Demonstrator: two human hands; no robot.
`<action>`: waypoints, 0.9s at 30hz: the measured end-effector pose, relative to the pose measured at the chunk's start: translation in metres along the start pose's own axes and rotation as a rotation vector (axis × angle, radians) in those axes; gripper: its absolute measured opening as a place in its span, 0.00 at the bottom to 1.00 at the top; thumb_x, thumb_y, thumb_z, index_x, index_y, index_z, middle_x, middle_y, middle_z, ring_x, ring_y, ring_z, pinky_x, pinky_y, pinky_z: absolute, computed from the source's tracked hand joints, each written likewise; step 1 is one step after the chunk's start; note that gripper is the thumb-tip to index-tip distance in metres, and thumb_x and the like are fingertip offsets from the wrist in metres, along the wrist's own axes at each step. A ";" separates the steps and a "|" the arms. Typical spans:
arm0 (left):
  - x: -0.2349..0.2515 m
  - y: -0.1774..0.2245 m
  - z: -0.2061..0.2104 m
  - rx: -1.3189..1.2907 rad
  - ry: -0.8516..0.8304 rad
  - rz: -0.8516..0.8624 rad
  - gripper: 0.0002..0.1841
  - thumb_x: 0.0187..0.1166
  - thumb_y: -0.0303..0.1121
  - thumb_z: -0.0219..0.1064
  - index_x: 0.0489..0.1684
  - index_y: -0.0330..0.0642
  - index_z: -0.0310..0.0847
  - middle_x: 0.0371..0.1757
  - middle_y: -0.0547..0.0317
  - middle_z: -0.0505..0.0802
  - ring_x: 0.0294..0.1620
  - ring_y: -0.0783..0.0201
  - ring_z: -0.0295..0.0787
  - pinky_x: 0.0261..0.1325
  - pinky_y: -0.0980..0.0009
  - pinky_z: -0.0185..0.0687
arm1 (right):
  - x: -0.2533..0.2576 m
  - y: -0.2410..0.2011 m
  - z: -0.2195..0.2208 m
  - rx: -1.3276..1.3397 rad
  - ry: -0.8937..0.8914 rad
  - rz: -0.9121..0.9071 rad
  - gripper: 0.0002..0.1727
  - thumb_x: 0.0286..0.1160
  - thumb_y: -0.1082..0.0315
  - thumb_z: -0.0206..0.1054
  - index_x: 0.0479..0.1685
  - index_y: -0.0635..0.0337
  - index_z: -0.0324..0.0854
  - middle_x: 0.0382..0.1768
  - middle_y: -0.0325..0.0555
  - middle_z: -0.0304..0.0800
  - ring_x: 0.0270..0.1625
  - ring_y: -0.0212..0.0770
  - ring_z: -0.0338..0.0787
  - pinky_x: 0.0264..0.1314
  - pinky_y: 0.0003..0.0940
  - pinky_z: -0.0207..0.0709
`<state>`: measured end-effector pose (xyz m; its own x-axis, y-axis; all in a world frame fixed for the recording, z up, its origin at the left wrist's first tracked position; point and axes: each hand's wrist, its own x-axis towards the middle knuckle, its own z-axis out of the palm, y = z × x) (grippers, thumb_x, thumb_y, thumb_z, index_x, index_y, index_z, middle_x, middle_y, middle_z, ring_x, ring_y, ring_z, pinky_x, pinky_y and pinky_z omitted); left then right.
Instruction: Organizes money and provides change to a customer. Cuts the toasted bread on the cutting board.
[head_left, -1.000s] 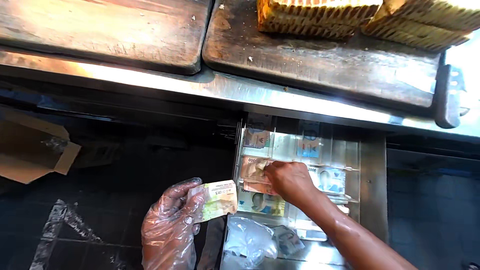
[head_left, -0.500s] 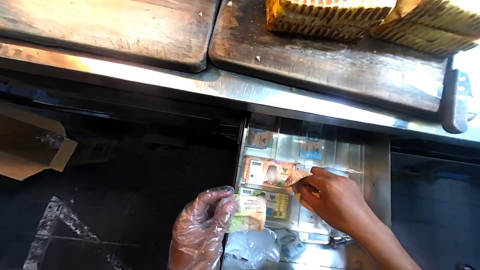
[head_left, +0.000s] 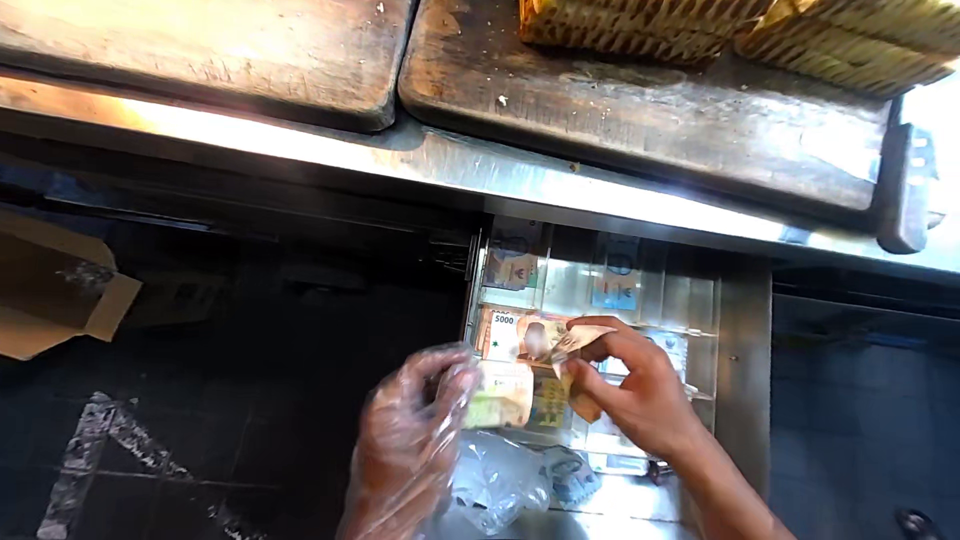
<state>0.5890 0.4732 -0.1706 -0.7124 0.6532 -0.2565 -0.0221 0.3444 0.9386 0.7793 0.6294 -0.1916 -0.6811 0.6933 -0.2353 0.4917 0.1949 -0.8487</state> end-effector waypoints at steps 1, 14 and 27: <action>0.004 -0.002 0.008 0.093 -0.042 0.035 0.10 0.73 0.32 0.74 0.50 0.45 0.90 0.41 0.66 0.96 0.36 0.73 0.92 0.39 0.77 0.91 | -0.004 -0.001 0.000 0.174 0.041 0.074 0.05 0.69 0.63 0.75 0.32 0.52 0.87 0.49 0.35 0.94 0.45 0.33 0.92 0.46 0.32 0.90; -0.007 -0.007 0.002 0.035 -0.149 -0.012 0.27 0.78 0.45 0.72 0.75 0.45 0.78 0.58 0.60 0.93 0.46 0.66 0.94 0.40 0.71 0.93 | -0.020 -0.004 -0.003 0.486 0.019 0.074 0.15 0.66 0.70 0.80 0.51 0.52 0.85 0.43 0.44 0.92 0.39 0.41 0.93 0.41 0.36 0.93; -0.021 0.007 0.028 -0.060 0.128 -0.326 0.03 0.73 0.30 0.75 0.35 0.41 0.92 0.24 0.60 0.91 0.15 0.69 0.83 0.17 0.77 0.79 | -0.057 -0.032 0.054 1.003 0.244 0.407 0.14 0.69 0.80 0.75 0.53 0.74 0.86 0.42 0.60 0.93 0.42 0.43 0.94 0.49 0.37 0.91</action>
<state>0.6229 0.4807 -0.1653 -0.7432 0.4244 -0.5173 -0.3013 0.4780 0.8251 0.7734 0.5460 -0.1759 -0.3893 0.7171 -0.5781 -0.0824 -0.6522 -0.7535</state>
